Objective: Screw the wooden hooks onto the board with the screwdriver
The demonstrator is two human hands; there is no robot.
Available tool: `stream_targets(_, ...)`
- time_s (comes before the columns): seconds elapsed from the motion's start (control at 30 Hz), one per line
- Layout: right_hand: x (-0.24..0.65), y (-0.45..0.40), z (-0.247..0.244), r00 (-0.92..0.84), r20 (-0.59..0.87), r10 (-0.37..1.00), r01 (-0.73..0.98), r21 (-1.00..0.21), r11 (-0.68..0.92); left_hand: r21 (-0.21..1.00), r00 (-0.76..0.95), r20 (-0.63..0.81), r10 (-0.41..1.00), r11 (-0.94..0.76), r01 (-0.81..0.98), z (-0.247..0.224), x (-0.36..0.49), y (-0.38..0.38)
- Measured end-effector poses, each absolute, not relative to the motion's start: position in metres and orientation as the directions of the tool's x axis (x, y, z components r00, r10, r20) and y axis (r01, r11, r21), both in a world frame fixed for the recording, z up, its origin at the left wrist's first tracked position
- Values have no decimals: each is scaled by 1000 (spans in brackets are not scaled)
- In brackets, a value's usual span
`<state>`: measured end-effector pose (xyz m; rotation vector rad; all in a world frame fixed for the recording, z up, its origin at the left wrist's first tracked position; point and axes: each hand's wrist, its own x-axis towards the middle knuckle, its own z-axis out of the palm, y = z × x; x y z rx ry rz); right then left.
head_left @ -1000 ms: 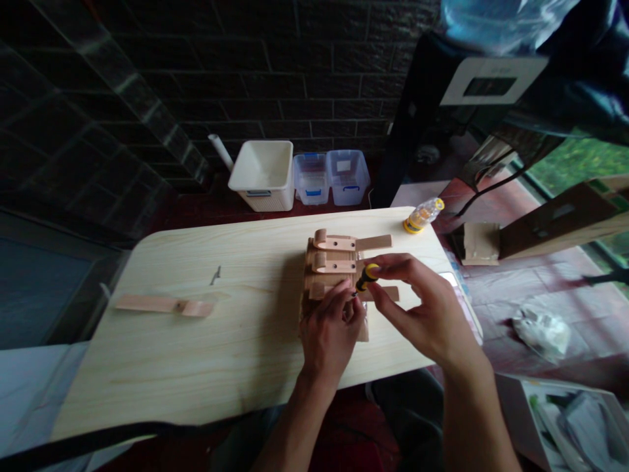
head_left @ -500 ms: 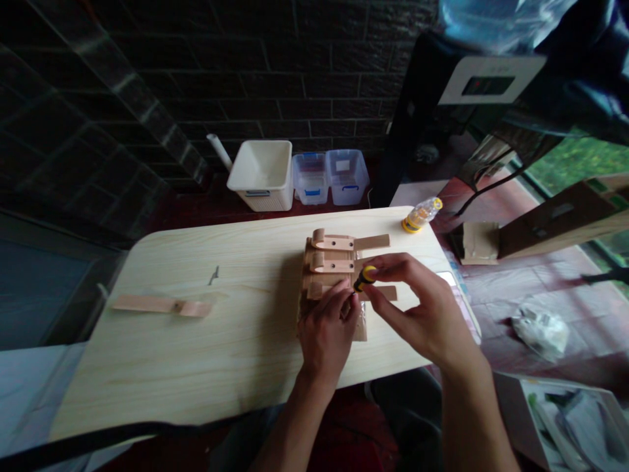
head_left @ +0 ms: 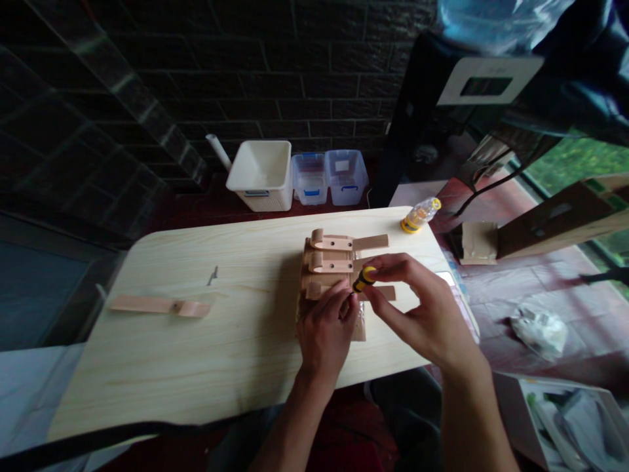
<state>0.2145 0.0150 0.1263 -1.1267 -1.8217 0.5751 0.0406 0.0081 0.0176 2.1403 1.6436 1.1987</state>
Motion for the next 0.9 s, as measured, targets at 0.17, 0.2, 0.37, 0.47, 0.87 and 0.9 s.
stream_targets(0.17,214,13,126,-193,424,885,442,-768,464,578,56,491,869,-374,725,15,41,9)
stream_targets(0.2,214,13,126,-190,419,888,441,-771,458,579,59,494,868,-379,722,15,41,9)
stream_targets(0.37,215,13,126,-179,408,895,459,-770,442,590,68,494,867,-392,706,16,40,10)
stream_targets(0.47,214,13,127,-198,418,887,459,-760,460,595,62,488,870,-384,706,16,39,10)
stream_targets(0.87,213,15,125,-221,425,878,434,-763,479,576,80,486,870,-389,719,14,37,8)
stream_targets(0.9,212,14,126,-218,425,879,431,-766,477,580,82,481,873,-386,717,14,37,8)
